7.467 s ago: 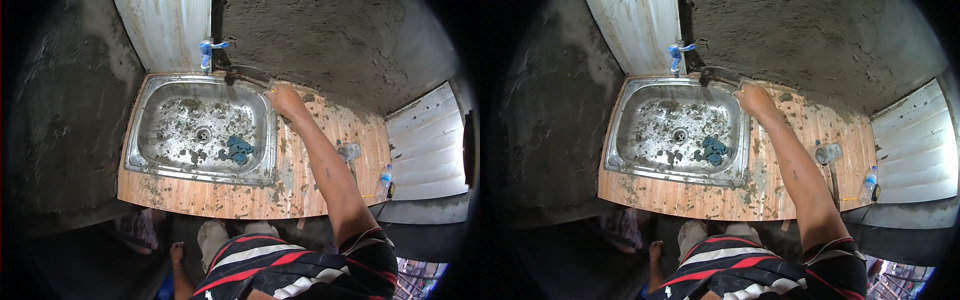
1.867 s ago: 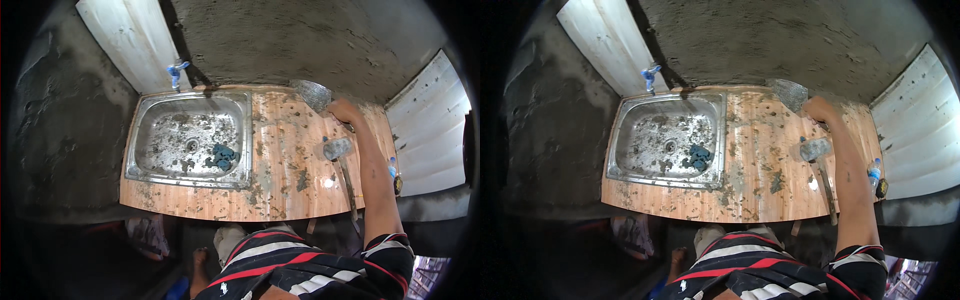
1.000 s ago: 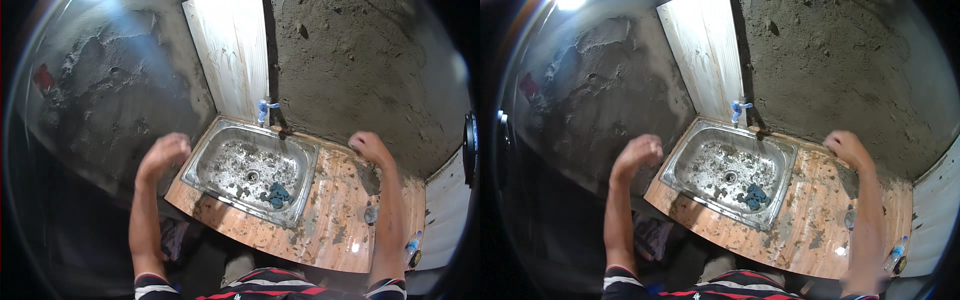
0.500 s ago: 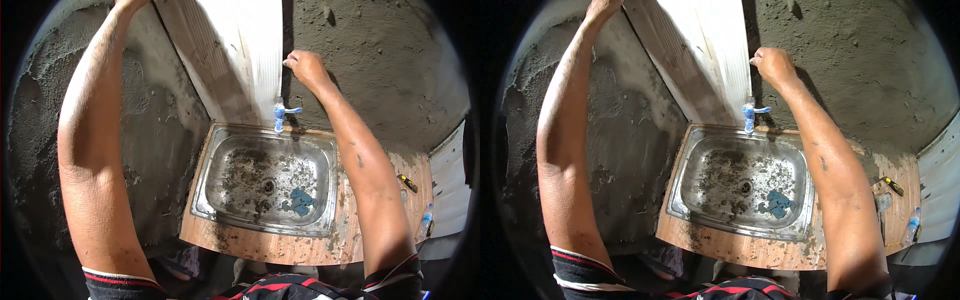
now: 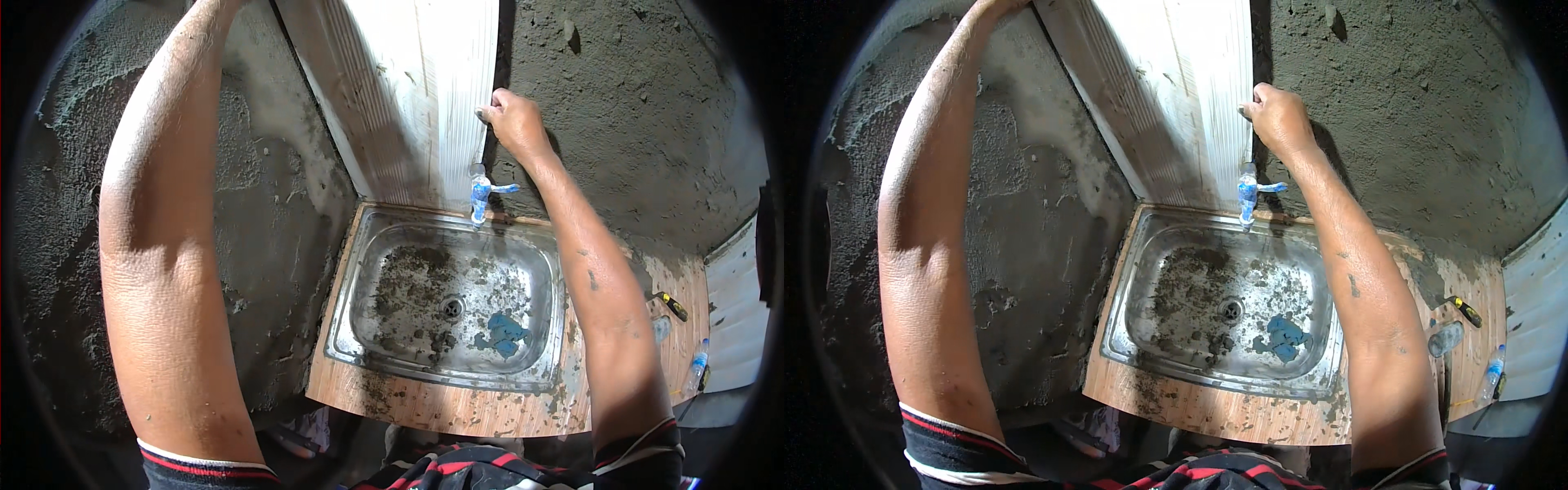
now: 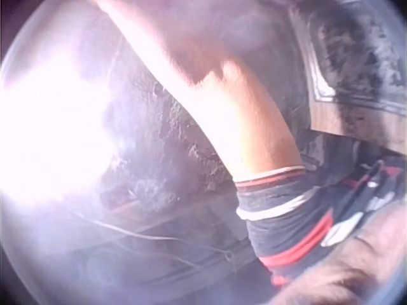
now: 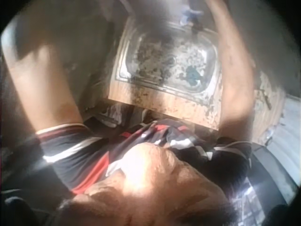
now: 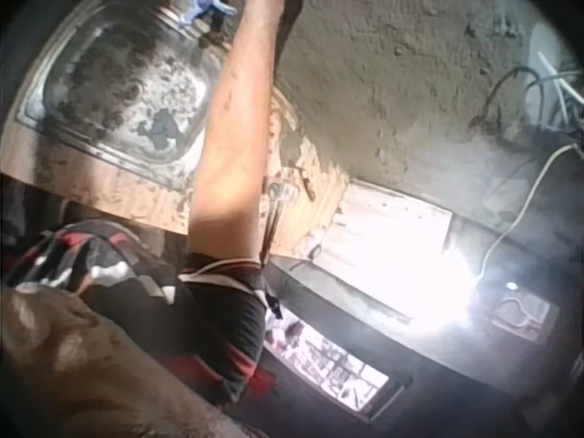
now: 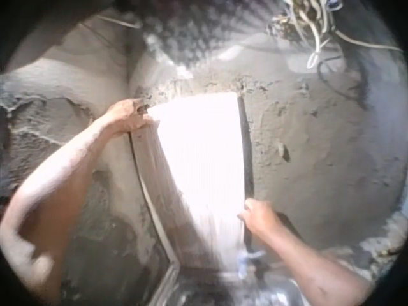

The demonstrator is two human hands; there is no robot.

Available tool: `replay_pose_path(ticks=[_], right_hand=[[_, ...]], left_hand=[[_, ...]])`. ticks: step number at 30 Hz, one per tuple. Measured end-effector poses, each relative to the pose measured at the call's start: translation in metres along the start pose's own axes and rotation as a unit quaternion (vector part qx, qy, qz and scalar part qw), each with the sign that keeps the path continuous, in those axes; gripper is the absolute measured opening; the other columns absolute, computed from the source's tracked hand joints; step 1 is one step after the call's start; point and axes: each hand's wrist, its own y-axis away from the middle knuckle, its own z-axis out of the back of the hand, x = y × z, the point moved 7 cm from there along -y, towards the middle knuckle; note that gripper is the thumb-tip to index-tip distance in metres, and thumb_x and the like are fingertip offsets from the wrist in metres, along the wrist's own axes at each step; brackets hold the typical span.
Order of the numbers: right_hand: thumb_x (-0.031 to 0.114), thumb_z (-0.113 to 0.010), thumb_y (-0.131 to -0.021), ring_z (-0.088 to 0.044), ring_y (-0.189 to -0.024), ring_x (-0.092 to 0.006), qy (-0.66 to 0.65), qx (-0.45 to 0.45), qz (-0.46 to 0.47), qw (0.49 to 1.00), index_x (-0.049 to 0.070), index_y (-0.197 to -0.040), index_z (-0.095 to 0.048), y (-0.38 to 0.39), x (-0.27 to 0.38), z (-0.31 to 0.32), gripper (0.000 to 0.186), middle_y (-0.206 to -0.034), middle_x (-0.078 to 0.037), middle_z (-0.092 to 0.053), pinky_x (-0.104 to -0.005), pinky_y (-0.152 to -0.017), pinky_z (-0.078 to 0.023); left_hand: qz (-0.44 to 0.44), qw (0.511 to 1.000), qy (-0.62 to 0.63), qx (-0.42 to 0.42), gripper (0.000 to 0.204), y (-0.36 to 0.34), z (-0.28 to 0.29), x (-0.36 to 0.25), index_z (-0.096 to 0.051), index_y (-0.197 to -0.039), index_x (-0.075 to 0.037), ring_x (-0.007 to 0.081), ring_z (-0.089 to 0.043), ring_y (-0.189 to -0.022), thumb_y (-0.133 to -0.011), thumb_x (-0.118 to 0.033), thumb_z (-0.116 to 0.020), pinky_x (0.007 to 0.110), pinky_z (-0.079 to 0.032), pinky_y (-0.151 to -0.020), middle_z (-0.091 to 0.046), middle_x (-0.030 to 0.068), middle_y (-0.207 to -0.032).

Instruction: The person mixes mortar in a bucket, applies it to a wall surface near a sink using a trowel, and positions a panel against the wall.

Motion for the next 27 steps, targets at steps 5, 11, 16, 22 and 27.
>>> replay_pose_path(ticks=[5,11,16,22,27], right_hand=[[0.024,-0.074,-0.093,-0.069,-0.073,-0.0306,-0.015,0.011,-0.005,1.000,0.000,-0.093,-0.065,0.000,0.000,-0.004,0.025,-0.080,-0.019,-0.069,-0.0439,-0.068,-0.054],[0.025,-0.076,-0.089,-0.068,-0.072,-0.0292,-0.068,-0.020,0.029,0.997,0.000,-0.090,-0.065,0.003,0.005,-0.004,0.027,-0.079,-0.019,-0.068,-0.0415,-0.068,-0.053],[0.021,-0.074,-0.091,-0.060,-0.065,-0.0206,-0.060,-0.011,0.006,0.998,-0.001,-0.087,-0.064,0.000,-0.014,0.004,0.025,-0.072,-0.015,-0.064,-0.0386,-0.064,-0.050],[0.022,-0.074,-0.093,-0.064,-0.066,-0.0242,-0.012,-0.002,0.013,1.000,0.000,-0.085,-0.061,-0.001,0.009,-0.006,0.026,-0.074,-0.016,-0.065,-0.0413,-0.064,-0.052],[0.022,-0.074,-0.093,-0.067,-0.069,-0.0268,-0.065,0.015,0.013,0.998,0.000,-0.084,-0.061,-0.003,-0.013,0.005,0.026,-0.076,-0.017,-0.067,-0.0422,-0.065,-0.053]], left_hand=[[0.027,0.993,0.106,0.052,0.093,0.004,-0.003,0.000,-0.050,-0.146,0.003,0.0345,-0.058,-0.130,-0.079,-0.055,-0.081,0.040,-0.049,-0.107,-0.059,0.0227,-0.141],[0.065,0.983,0.137,0.099,0.095,-0.008,-0.008,0.021,-0.045,-0.149,0.005,0.0342,-0.056,-0.133,-0.080,-0.045,-0.085,0.038,-0.047,-0.110,-0.056,0.0240,-0.145],[0.028,0.986,0.164,0.016,0.089,-0.005,-0.008,-0.002,-0.044,-0.146,0.011,0.0348,-0.055,-0.134,-0.082,-0.034,-0.087,0.038,-0.047,-0.111,-0.055,0.0264,-0.145],[0.127,0.967,0.211,0.065,0.042,-0.008,0.001,0.020,-0.064,-0.102,0.005,0.0174,-0.058,-0.078,-0.080,-0.021,-0.088,0.037,-0.056,-0.067,-0.063,0.0089,-0.089],[0.114,0.967,0.201,0.106,0.037,-0.014,-0.008,-0.009,-0.069,-0.097,0.003,0.0162,-0.060,-0.073,-0.078,-0.022,-0.088,0.035,-0.050,-0.061,-0.066,0.0068,-0.082]])
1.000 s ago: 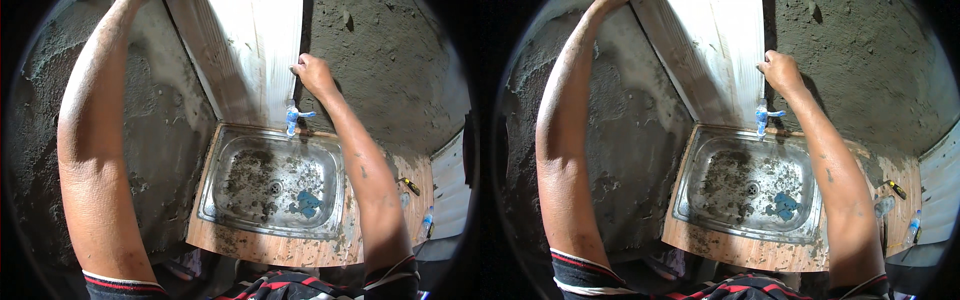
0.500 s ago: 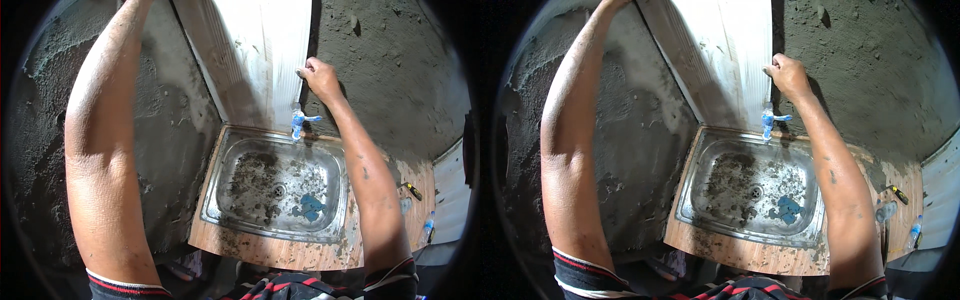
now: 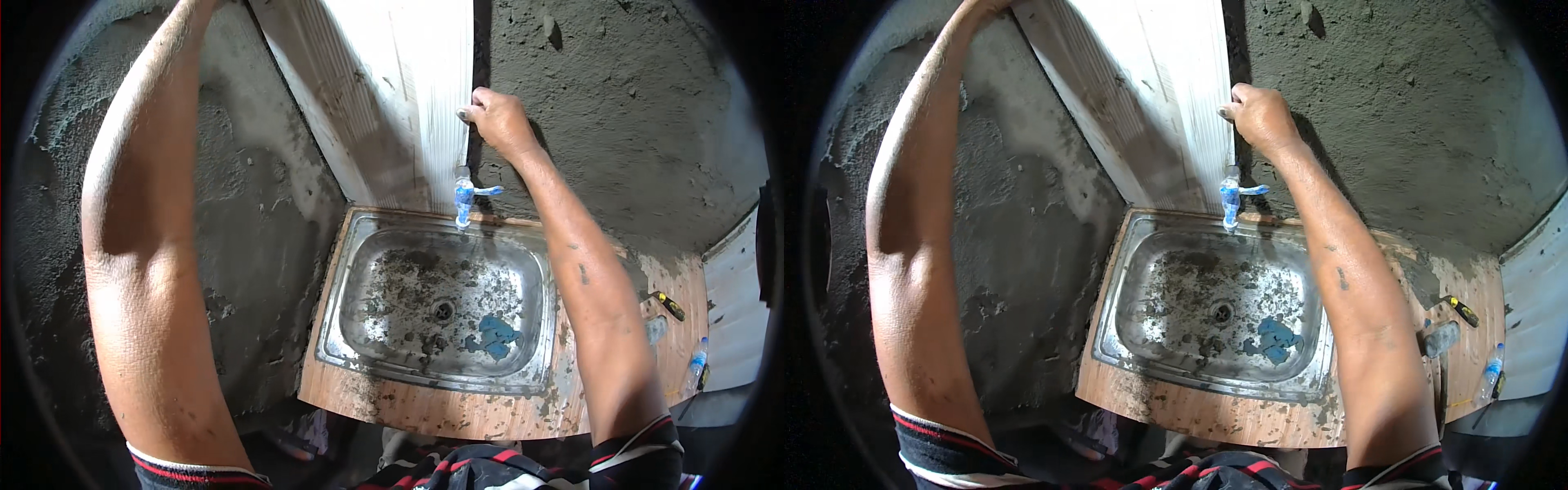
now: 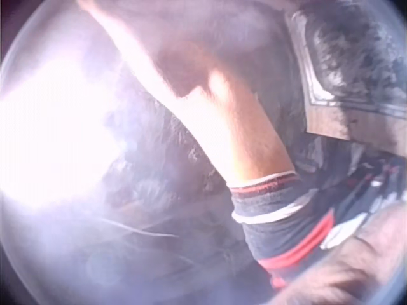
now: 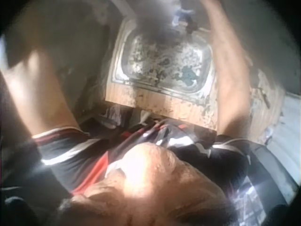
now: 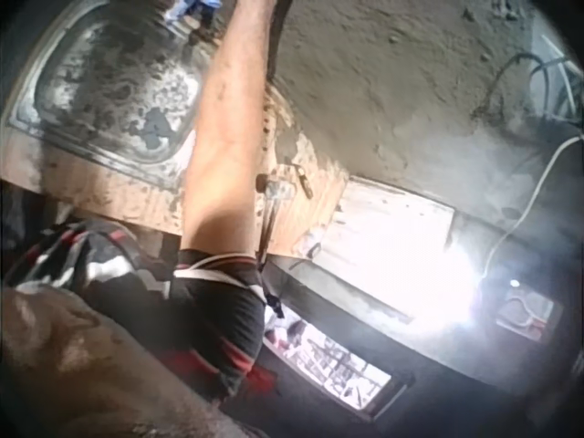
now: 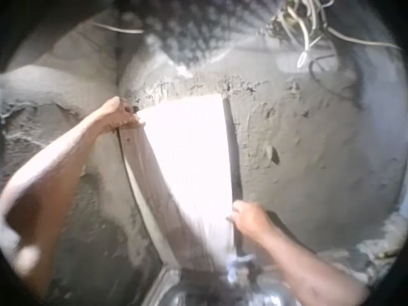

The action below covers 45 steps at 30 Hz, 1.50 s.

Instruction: The person mixes mortar in a bucket, applies it to a wall surface near a sink using a trowel, and positions a panel against the wall.

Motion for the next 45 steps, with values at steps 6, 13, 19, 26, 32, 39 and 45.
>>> replay_pose_path(ticks=[6,13,19,26,32,39,45], right_hand=[[0.021,-0.075,-0.091,-0.066,-0.069,-0.0305,0.041,-0.024,0.023,0.999,0.002,-0.083,-0.060,0.000,0.013,-0.013,0.026,-0.075,-0.017,-0.066,-0.0452,-0.064,-0.051],[0.013,-0.063,-0.098,-0.066,-0.067,-0.0146,-0.040,-0.012,0.024,0.999,-0.001,-0.092,-0.066,-0.012,-0.014,-0.006,0.016,-0.073,-0.010,-0.068,-0.0324,-0.062,-0.054],[0.016,-0.063,-0.098,-0.071,-0.074,-0.0250,-0.089,-0.031,-0.016,0.995,0.000,-0.095,-0.067,0.011,-0.001,0.004,0.018,-0.076,-0.016,-0.068,-0.0380,-0.069,-0.055],[0.020,-0.070,-0.097,-0.062,-0.058,-0.0180,-0.063,-0.021,-0.016,0.998,0.000,-0.075,-0.054,-0.004,-0.019,-0.013,0.033,-0.063,-0.012,-0.060,-0.0373,-0.053,-0.049],[0.017,-0.067,-0.097,-0.068,-0.065,-0.0136,-0.007,-0.044,0.068,0.997,-0.002,-0.084,-0.062,-0.006,-0.009,-0.011,0.023,-0.071,-0.011,-0.067,-0.0323,-0.061,-0.056],[0.024,-0.073,-0.093,-0.065,-0.062,-0.0291,0.002,-0.044,0.047,0.998,0.003,-0.078,-0.060,-0.001,0.008,-0.017,0.028,-0.068,-0.017,-0.062,-0.0440,-0.059,-0.051],[0.021,-0.069,-0.097,-0.066,-0.062,-0.0212,0.030,-0.094,0.098,0.990,0.000,-0.082,-0.060,-0.001,0.004,-0.010,0.027,-0.068,-0.013,-0.063,-0.0397,-0.057,-0.052]], left_hand=[[-0.014,0.999,-0.023,-0.043,0.033,-0.001,0.015,0.016,-0.072,-0.090,0.003,0.0165,-0.062,-0.072,-0.079,-0.025,-0.088,0.035,-0.048,-0.058,-0.068,0.0077,-0.079],[-0.056,0.997,-0.008,-0.045,0.049,-0.017,0.008,0.027,-0.070,-0.108,0.006,0.0241,-0.067,-0.090,-0.078,-0.028,-0.089,0.038,-0.054,-0.074,-0.071,0.0144,-0.097],[-0.056,0.997,-0.026,-0.036,0.072,0.001,0.002,0.018,-0.060,-0.131,0.011,0.0311,-0.063,-0.120,-0.080,-0.031,-0.089,0.039,-0.053,-0.099,-0.067,0.0223,-0.127],[-0.077,0.990,0.113,0.028,0.073,0.002,-0.003,0.009,-0.054,-0.139,0.010,0.0298,-0.065,-0.115,-0.083,-0.025,-0.086,0.036,-0.057,-0.091,-0.069,0.0210,-0.122],[-0.019,0.999,0.016,-0.036,0.055,0.009,0.003,0.006,-0.065,-0.122,0.010,0.0247,-0.068,-0.101,-0.083,-0.024,-0.085,0.035,-0.056,-0.079,-0.072,0.0176,-0.110],[-0.027,0.999,0.024,-0.036,0.038,0.010,0.006,0.021,-0.070,-0.102,0.003,0.0181,-0.064,-0.083,-0.079,-0.023,-0.086,0.034,-0.052,-0.069,-0.070,0.0091,-0.090],[-0.118,0.993,-0.009,-0.025,0.025,0.023,0.006,-0.007,-0.070,-0.096,0.001,0.0158,-0.062,-0.073,-0.078,-0.012,-0.082,0.031,-0.051,-0.060,-0.065,0.0059,-0.079]])
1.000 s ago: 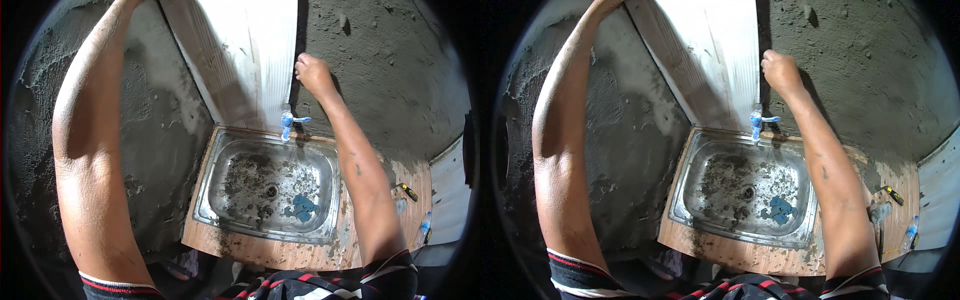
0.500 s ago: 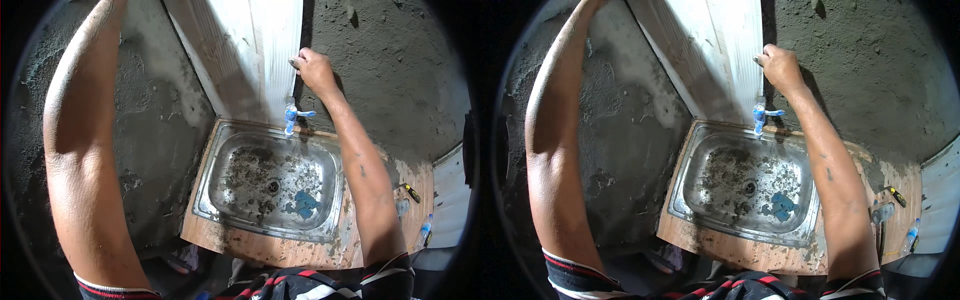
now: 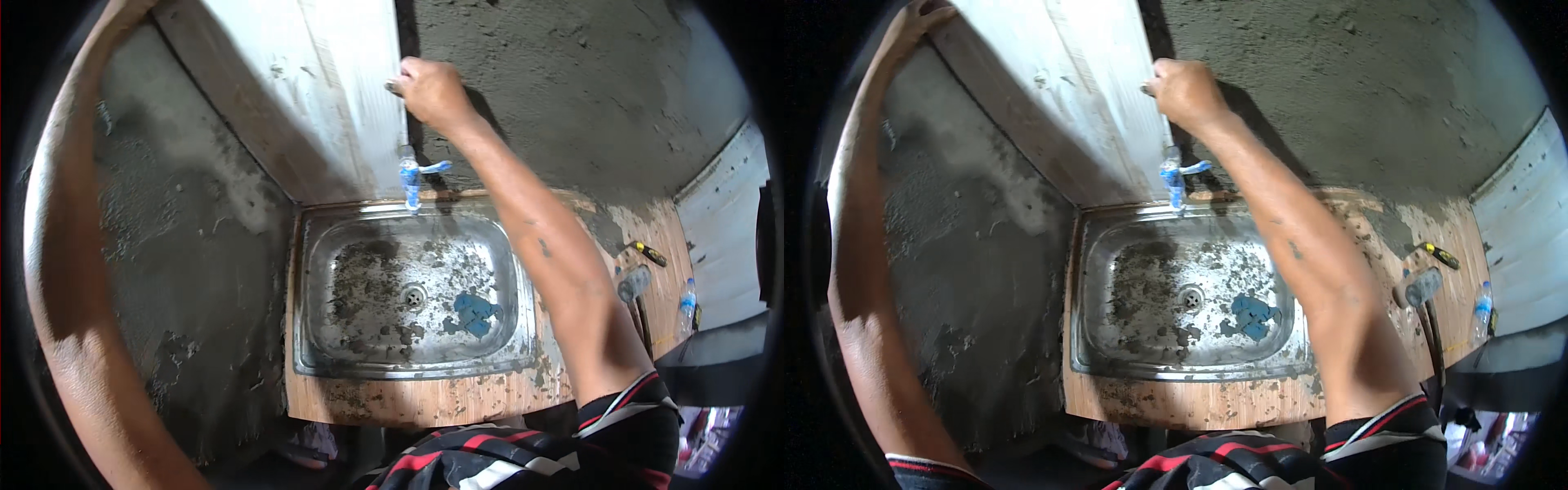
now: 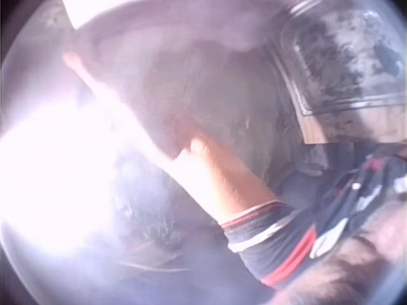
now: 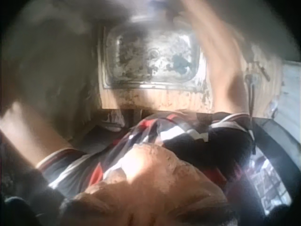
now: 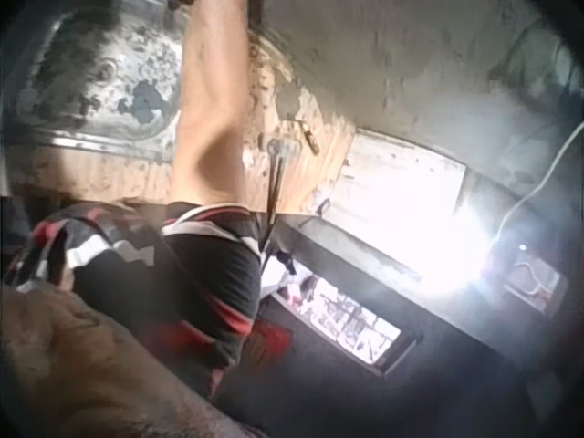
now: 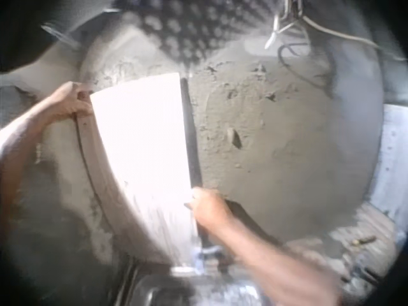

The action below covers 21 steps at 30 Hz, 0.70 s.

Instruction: The person mixes mortar in a bucket, applies it to a wall surface near a sink using a trowel, and positions a panel against the wall.

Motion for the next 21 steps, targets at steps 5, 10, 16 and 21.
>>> replay_pose_path(ticks=[5,10,16,21], right_hand=[[0.021,-0.072,-0.093,-0.061,-0.060,-0.0267,-0.011,0.041,-0.021,0.999,0.001,-0.080,-0.059,-0.003,0.000,0.001,0.027,-0.066,-0.015,-0.060,-0.0423,-0.058,-0.050],[0.020,-0.072,-0.094,-0.061,-0.059,-0.0285,-0.018,-0.009,0.008,1.000,0.003,-0.079,-0.058,-0.002,0.008,0.001,0.027,-0.069,-0.016,-0.062,-0.0425,-0.056,-0.050],[0.030,-0.069,-0.098,-0.066,-0.062,-0.0263,0.032,0.055,-0.058,0.996,0.003,-0.083,-0.063,0.003,0.001,0.004,0.032,-0.071,-0.015,-0.066,-0.0401,-0.057,-0.053],[0.029,-0.066,-0.099,-0.063,-0.059,-0.0170,-0.011,0.143,-0.142,0.979,0.001,-0.099,-0.071,0.048,0.025,0.068,0.028,-0.073,-0.009,-0.068,-0.0350,-0.058,-0.051]], left_hand=[[0.067,0.987,0.146,0.014,0.017,0.009,-0.006,-0.006,-0.071,-0.094,0.002,0.0155,-0.064,-0.073,-0.080,-0.001,-0.078,0.030,-0.055,-0.061,-0.068,0.0081,-0.081],[-0.030,0.998,0.047,-0.035,0.026,0.002,0.002,0.010,-0.068,-0.092,0.002,0.0135,-0.057,-0.069,-0.076,-0.011,-0.083,0.034,-0.048,-0.056,-0.064,0.0044,-0.077],[-0.011,0.999,-0.012,-0.037,0.027,-0.008,-0.001,0.022,-0.061,-0.085,0.001,0.0137,-0.051,-0.065,-0.074,-0.013,-0.081,0.036,-0.044,-0.053,-0.056,0.0017,-0.072],[-0.034,0.997,-0.021,-0.065,0.044,-0.017,-0.014,0.053,-0.066,-0.109,-0.002,0.0219,-0.060,-0.090,-0.078,-0.032,-0.078,0.038,-0.048,-0.076,-0.065,0.0115,-0.097]])
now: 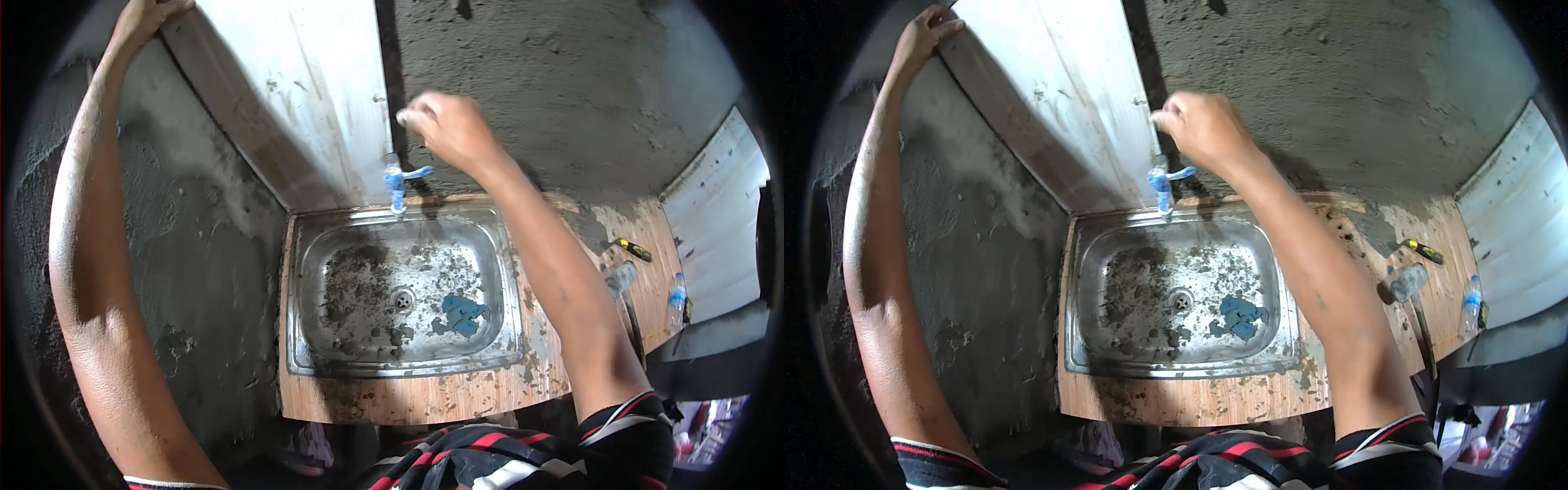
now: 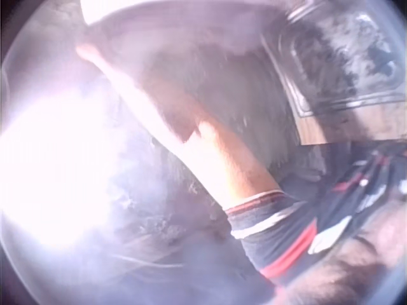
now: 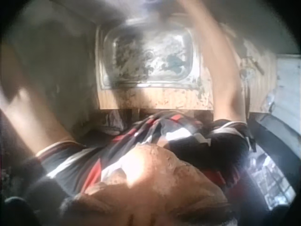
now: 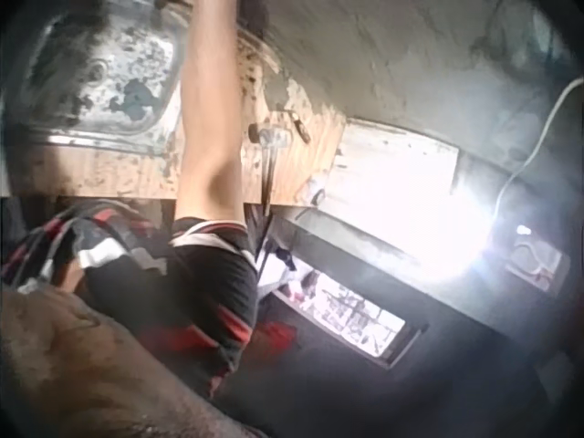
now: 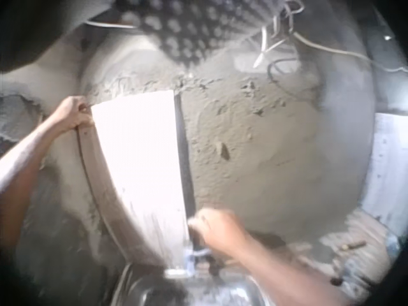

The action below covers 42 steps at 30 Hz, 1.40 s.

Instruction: The person mixes mortar in a bucket, applies it to a wall surface near a sink using a trowel, and positions a panel against the wall.

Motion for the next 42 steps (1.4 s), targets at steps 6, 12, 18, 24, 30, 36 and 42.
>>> replay_pose_path(ticks=[6,12,18,24,30,36,42], right_hand=[[0.022,-0.066,-0.097,-0.059,-0.059,-0.0094,-0.049,0.174,-0.190,0.965,0.001,-0.095,-0.069,0.166,-0.069,0.083,0.021,-0.073,-0.001,-0.065,-0.0289,-0.057,-0.049],[0.020,-0.064,-0.097,-0.054,-0.059,-0.0065,0.042,0.069,-0.293,0.953,0.002,-0.092,-0.067,0.295,-0.151,0.193,0.019,-0.072,-0.001,-0.062,-0.0275,-0.054,-0.045],[0.015,-0.065,-0.092,-0.061,-0.061,-0.0123,0.028,0.090,-0.303,0.948,-0.004,-0.096,-0.070,0.322,-0.195,0.200,0.019,-0.076,-0.009,-0.068,-0.0298,-0.057,-0.050],[0.011,-0.065,-0.092,-0.062,-0.061,-0.0140,0.035,0.112,-0.269,0.956,-0.004,-0.099,-0.070,0.371,-0.266,0.259,0.017,-0.077,-0.010,-0.069,-0.0302,-0.060,-0.051],[0.012,-0.064,-0.093,-0.064,-0.065,-0.0159,-0.001,0.127,-0.244,0.961,-0.003,-0.098,-0.069,0.371,-0.281,0.275,0.016,-0.077,-0.011,-0.070,-0.0329,-0.061,-0.051],[0.011,-0.063,-0.096,-0.066,-0.067,-0.0164,0.036,0.066,-0.318,0.945,-0.003,-0.099,-0.069,0.429,-0.341,0.332,0.016,-0.077,-0.010,-0.070,-0.0321,-0.063,-0.051],[0.012,-0.067,-0.095,-0.065,-0.067,-0.0163,-0.032,0.016,-0.264,0.964,-0.002,-0.100,-0.070,0.455,-0.354,0.267,0.015,-0.077,-0.013,-0.070,-0.0311,-0.064,-0.051]], left_hand=[[-0.107,0.991,-0.052,-0.056,0.069,-0.025,-0.020,0.038,-0.064,-0.134,-0.008,0.0308,-0.067,-0.112,-0.086,-0.057,-0.074,0.042,-0.052,-0.096,-0.068,0.0194,-0.121],[-0.036,0.976,0.136,-0.165,0.036,0.151,-0.013,-0.148,-0.068,-0.124,-0.009,0.0255,-0.069,-0.103,-0.089,-0.018,-0.072,0.038,-0.057,-0.082,-0.067,0.0155,-0.120],[-0.384,0.782,0.223,0.438,0.028,0.356,0.023,-0.476,-0.071,-0.102,-0.007,0.0296,-0.071,-0.080,-0.075,-0.011,-0.070,0.040,-0.058,-0.064,-0.068,0.0118,-0.087],[-0.310,0.885,-0.011,0.346,0.030,0.360,0.082,-0.602,-0.072,-0.099,-0.010,0.0237,-0.059,-0.094,-0.073,-0.025,-0.068,0.043,-0.054,-0.078,-0.064,0.0020,-0.094],[-0.340,0.842,0.267,0.324,0.041,0.380,0.065,-0.592,-0.069,-0.114,-0.002,0.0306,-0.060,-0.109,-0.080,-0.025,-0.066,0.047,-0.053,-0.094,-0.066,0.0131,-0.112],[-0.207,0.826,0.021,0.525,0.030,0.462,-0.098,-0.458,-0.073,-0.112,-0.009,0.0309,-0.073,-0.084,-0.083,-0.018,-0.071,0.044,-0.057,-0.065,-0.075,0.0097,-0.100],[0.155,0.894,0.069,0.414,0.019,0.503,-0.196,-0.258,-0.074,-0.101,-0.007,0.0381,-0.072,-0.081,-0.090,-0.021,-0.067,0.045,-0.054,-0.073,-0.072,0.0209,-0.086]])
